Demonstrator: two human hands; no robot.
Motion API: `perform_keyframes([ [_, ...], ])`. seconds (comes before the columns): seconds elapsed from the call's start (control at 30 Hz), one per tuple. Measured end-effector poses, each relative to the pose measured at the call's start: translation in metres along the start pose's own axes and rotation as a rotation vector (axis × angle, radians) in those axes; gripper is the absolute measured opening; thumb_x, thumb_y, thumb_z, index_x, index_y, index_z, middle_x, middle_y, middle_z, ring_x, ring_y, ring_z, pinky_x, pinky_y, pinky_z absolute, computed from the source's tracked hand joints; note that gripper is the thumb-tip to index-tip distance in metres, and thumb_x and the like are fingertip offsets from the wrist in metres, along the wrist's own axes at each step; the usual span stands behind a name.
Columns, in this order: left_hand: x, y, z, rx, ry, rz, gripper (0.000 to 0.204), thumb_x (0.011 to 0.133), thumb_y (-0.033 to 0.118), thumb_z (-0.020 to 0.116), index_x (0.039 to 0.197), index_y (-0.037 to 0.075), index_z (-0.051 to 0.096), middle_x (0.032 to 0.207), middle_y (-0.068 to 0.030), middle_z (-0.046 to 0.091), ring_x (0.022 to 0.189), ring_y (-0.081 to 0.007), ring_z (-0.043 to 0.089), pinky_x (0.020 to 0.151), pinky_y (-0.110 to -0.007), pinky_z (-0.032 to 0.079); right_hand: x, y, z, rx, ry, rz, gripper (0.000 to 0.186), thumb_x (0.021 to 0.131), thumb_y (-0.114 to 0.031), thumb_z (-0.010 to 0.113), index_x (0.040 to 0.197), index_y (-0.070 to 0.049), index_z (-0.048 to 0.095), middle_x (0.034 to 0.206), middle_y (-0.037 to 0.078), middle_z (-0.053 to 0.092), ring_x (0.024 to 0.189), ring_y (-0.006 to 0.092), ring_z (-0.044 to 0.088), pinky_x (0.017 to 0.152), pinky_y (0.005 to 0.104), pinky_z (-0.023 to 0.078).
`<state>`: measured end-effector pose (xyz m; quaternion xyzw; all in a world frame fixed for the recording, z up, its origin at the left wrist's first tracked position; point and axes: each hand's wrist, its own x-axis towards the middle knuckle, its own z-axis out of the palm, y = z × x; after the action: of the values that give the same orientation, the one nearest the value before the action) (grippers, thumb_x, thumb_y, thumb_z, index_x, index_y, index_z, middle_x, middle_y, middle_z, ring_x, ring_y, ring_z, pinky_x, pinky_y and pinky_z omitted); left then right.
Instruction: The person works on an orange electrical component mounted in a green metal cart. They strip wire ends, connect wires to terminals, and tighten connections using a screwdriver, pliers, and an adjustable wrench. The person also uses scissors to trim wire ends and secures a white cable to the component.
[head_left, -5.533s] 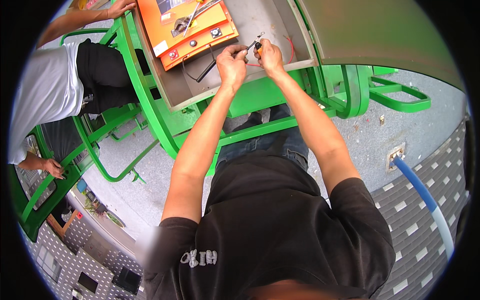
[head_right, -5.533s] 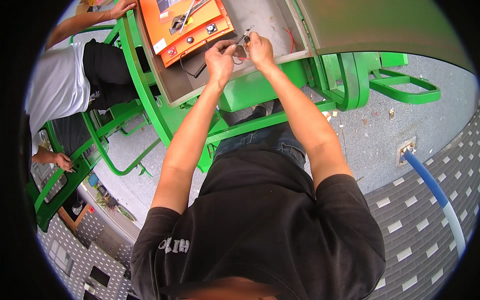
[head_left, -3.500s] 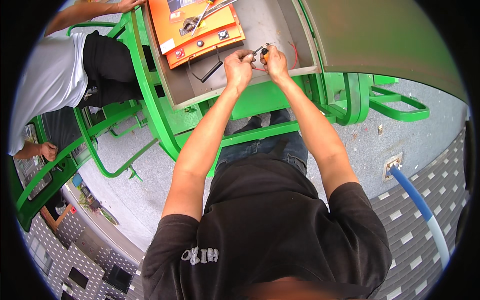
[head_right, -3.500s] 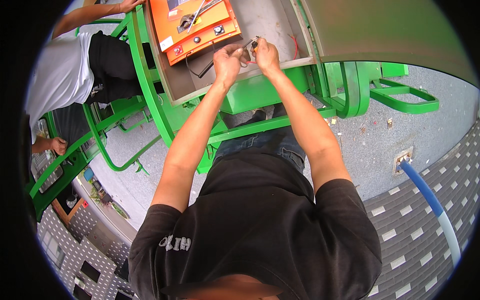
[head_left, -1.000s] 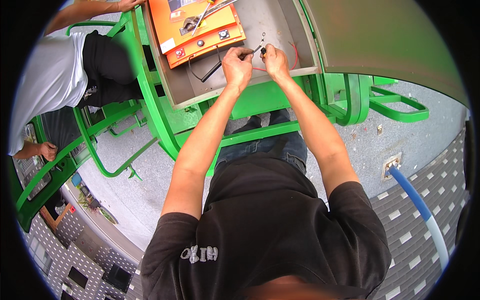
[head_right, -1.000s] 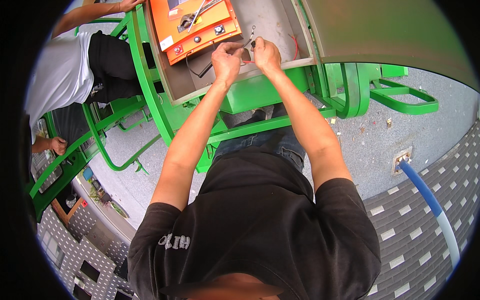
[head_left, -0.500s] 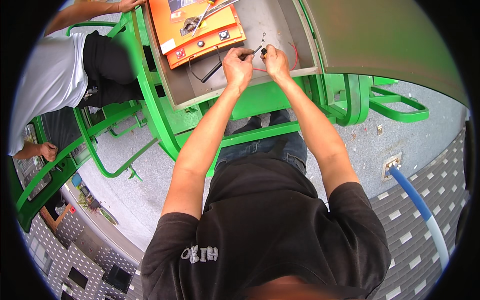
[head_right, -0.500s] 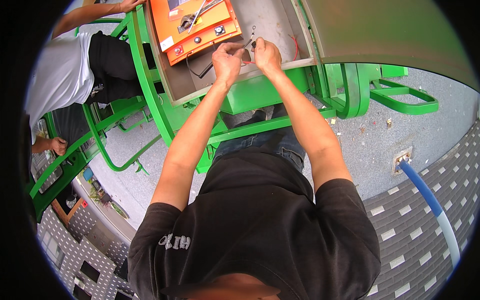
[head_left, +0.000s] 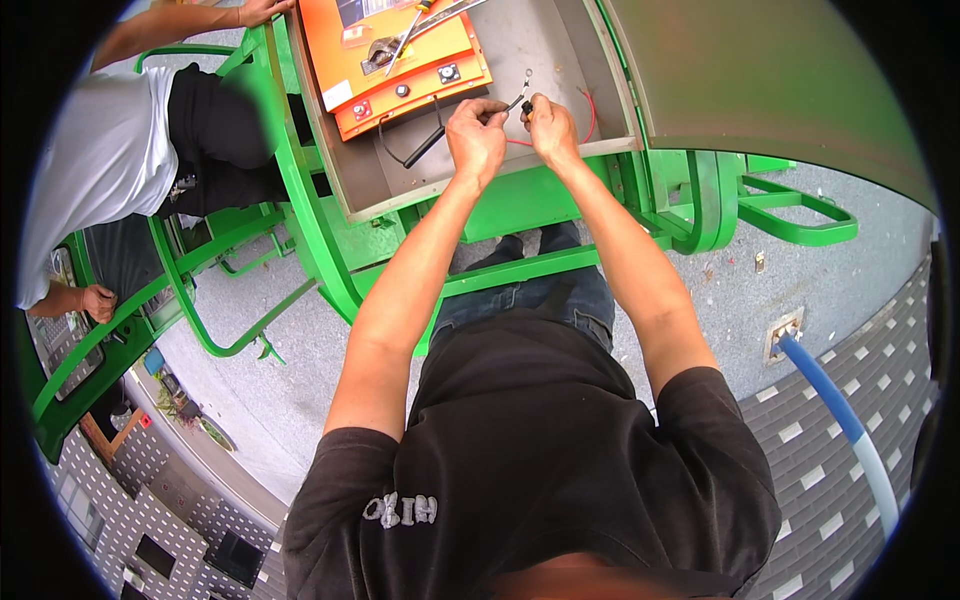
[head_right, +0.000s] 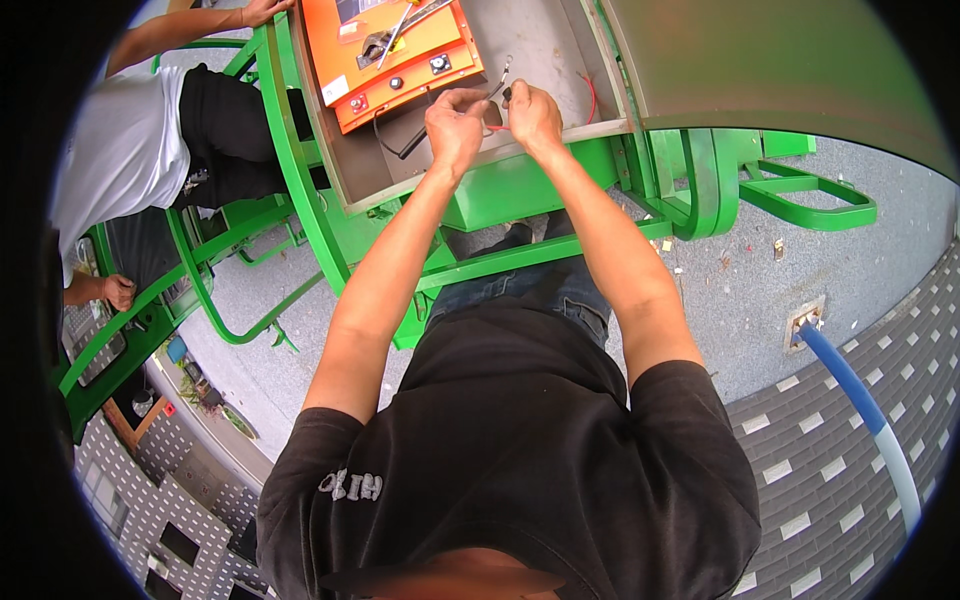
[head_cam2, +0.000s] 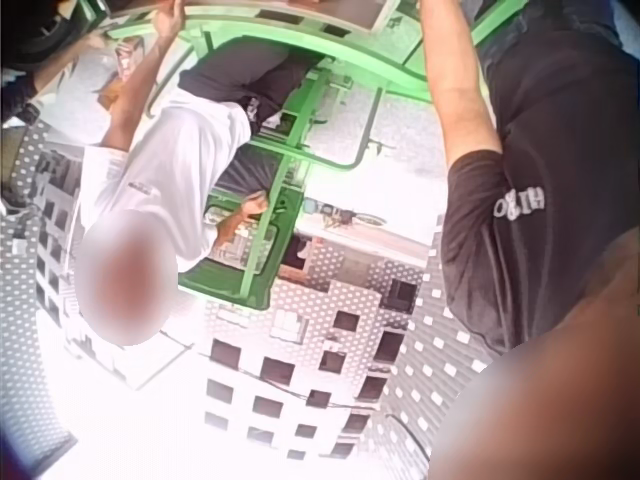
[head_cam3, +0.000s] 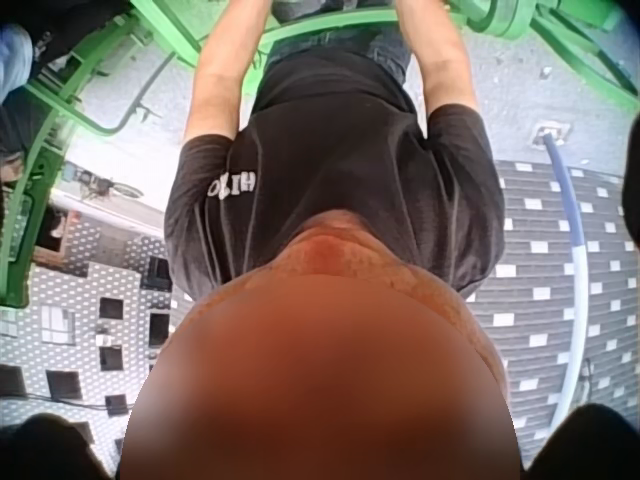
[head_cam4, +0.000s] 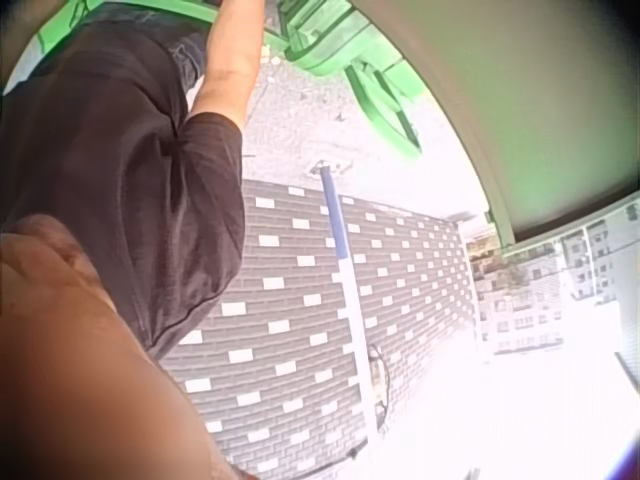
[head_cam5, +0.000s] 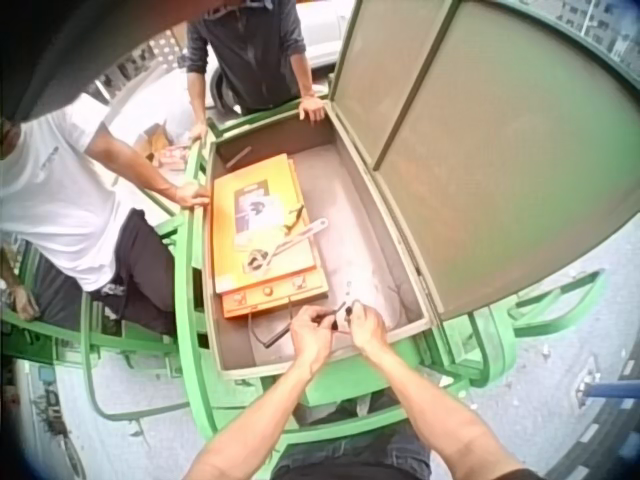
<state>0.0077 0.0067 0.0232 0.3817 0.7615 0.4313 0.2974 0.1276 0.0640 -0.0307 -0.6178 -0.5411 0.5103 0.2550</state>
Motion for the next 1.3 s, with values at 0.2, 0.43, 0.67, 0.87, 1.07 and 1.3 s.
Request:
perform_keyframes([
  [0.2,-0.002,0.002,0.001,-0.023,0.010,-0.009,0.010,0.081,0.002,0.075,0.092,0.001,0.077,0.090,-0.0098,0.072,0.077,-0.0190,0.069,0.074,-0.033,0.054,0.000,0.001,0.001,0.014,0.006,0.010,0.053,0.098,-0.039,0.041,0.075,0.001,0.067,0.067,0.010,0.064,0.065,0.0212,0.061,0.065,0.0394,0.047],
  [0.43,-0.003,0.002,0.002,-0.057,0.024,-0.005,0.009,0.080,0.000,0.075,0.089,0.001,0.077,0.089,-0.0100,0.070,0.074,-0.0199,0.068,0.073,-0.033,0.054,-0.001,0.002,0.000,0.012,0.010,0.015,0.053,0.098,-0.038,0.041,0.075,0.001,0.067,0.066,0.010,0.064,0.065,0.0215,0.061,0.066,0.0393,0.047],
  [0.67,-0.002,-0.005,0.002,-0.065,0.031,-0.007,0.011,0.082,0.001,0.075,0.093,0.001,0.077,0.088,-0.0090,0.072,0.076,-0.0177,0.068,0.073,-0.032,0.054,-0.011,-0.006,-0.012,0.161,-0.037,0.075,0.069,0.103,-0.060,0.042,0.088,-0.001,0.072,0.069,0.003,0.062,0.059,0.0141,0.053,0.058,0.0344,0.044],
  [0.87,-0.003,-0.011,-0.005,-0.104,0.006,-0.064,0.013,0.085,0.002,0.075,0.099,0.001,0.077,0.088,-0.0065,0.076,0.078,-0.0129,0.067,0.075,-0.029,0.054,-0.025,-0.011,-0.032,0.391,-0.002,0.075,0.034,0.093,-0.032,0.076,0.101,0.001,0.076,0.091,0.004,0.074,0.080,0.0117,0.065,0.073,0.0290,0.052],
  [1.07,-0.011,-0.012,-0.011,-0.063,0.026,-0.046,0.013,0.085,0.003,0.076,0.098,0.001,0.077,0.090,-0.0076,0.076,0.078,-0.0139,0.067,0.075,-0.030,0.053,-0.034,-0.027,-0.035,0.093,0.042,-0.161,0.019,0.091,-0.019,0.079,0.099,-0.002,0.077,0.089,0.000,0.075,0.080,0.0105,0.068,0.074,0.0272,0.055],
  [1.3,-0.018,-0.008,-0.014,-0.075,0.051,0.034,0.011,0.082,0.001,0.075,0.092,0.001,0.076,0.090,-0.0099,0.070,0.077,-0.0203,0.068,0.074,-0.033,0.054,-0.034,-0.039,-0.028,-0.080,0.022,-0.252,0.022,0.091,-0.017,0.079,0.108,-0.004,0.078,0.091,0.000,0.076,0.082,0.0058,0.066,0.075,0.0250,0.054],
])
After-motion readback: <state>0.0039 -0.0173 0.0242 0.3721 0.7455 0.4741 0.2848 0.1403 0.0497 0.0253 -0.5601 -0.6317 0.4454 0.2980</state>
